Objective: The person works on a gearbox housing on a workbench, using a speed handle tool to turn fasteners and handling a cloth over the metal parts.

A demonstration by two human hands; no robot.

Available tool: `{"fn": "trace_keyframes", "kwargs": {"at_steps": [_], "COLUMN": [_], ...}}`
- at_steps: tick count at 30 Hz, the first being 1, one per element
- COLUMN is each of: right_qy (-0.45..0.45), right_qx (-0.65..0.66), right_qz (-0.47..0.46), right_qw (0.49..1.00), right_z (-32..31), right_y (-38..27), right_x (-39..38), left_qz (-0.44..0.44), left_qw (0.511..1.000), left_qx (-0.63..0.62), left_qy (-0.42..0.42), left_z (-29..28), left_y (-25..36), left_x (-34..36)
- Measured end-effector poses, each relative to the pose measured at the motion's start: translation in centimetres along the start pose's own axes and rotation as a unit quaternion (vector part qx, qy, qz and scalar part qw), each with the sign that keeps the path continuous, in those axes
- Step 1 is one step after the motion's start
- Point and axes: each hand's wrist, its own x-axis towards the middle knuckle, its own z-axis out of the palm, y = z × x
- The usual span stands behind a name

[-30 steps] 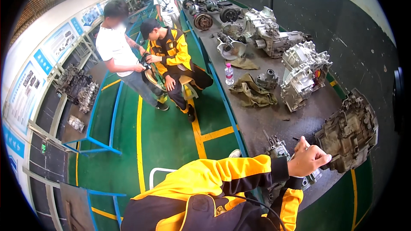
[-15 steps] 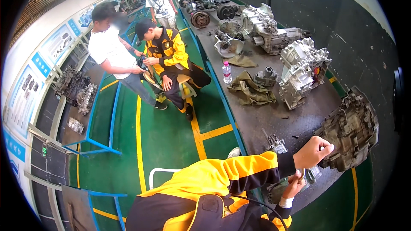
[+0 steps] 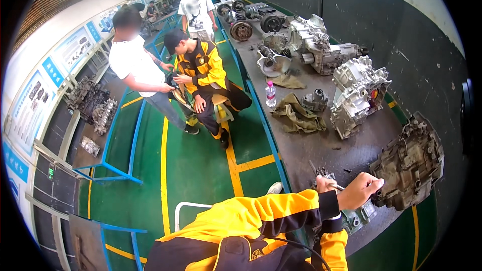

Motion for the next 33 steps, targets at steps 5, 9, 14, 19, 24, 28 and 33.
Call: {"fn": "trace_keyframes", "kwargs": {"at_steps": [5, 9, 14, 19, 24, 28, 33], "right_qy": [0.117, 0.171, 0.286, 0.396, 0.28, 0.165, 0.154], "right_qx": [-0.086, -0.055, -0.002, 0.021, 0.01, -0.082, -0.061], "right_qz": [-0.044, -0.078, -0.12, -0.131, -0.11, -0.146, -0.236], "right_qw": [0.989, 0.981, 0.951, 0.909, 0.954, 0.972, 0.958], "right_z": [-2.8, -5.7, -7.0, -6.9, -5.7, -3.7, 0.1], "right_y": [-0.8, 0.2, 2.1, 3.4, 3.7, 3.9, 1.9], "right_x": [2.1, 0.8, -2.9, -7.5, -11.5, -12.0, -8.8], "left_qz": [0.045, 0.095, 0.092, 0.081, 0.061, 0.065, 0.073], "left_qw": [0.996, 0.995, 0.996, 0.996, 0.997, 0.996, 0.997], "left_qx": [-0.076, -0.004, -0.011, -0.036, -0.047, -0.044, -0.024], "left_qy": [-0.011, -0.024, -0.02, -0.025, -0.025, -0.029, -0.008], "left_z": [1.1, 2.3, 1.2, 1.1, 0.9, 0.5, 0.5], "left_y": [0.3, -0.2, -0.3, -0.2, -0.1, -0.1, -0.5], "left_x": [-1.3, -2.3, -1.6, -0.7, -0.7, -0.7, -1.1]}}
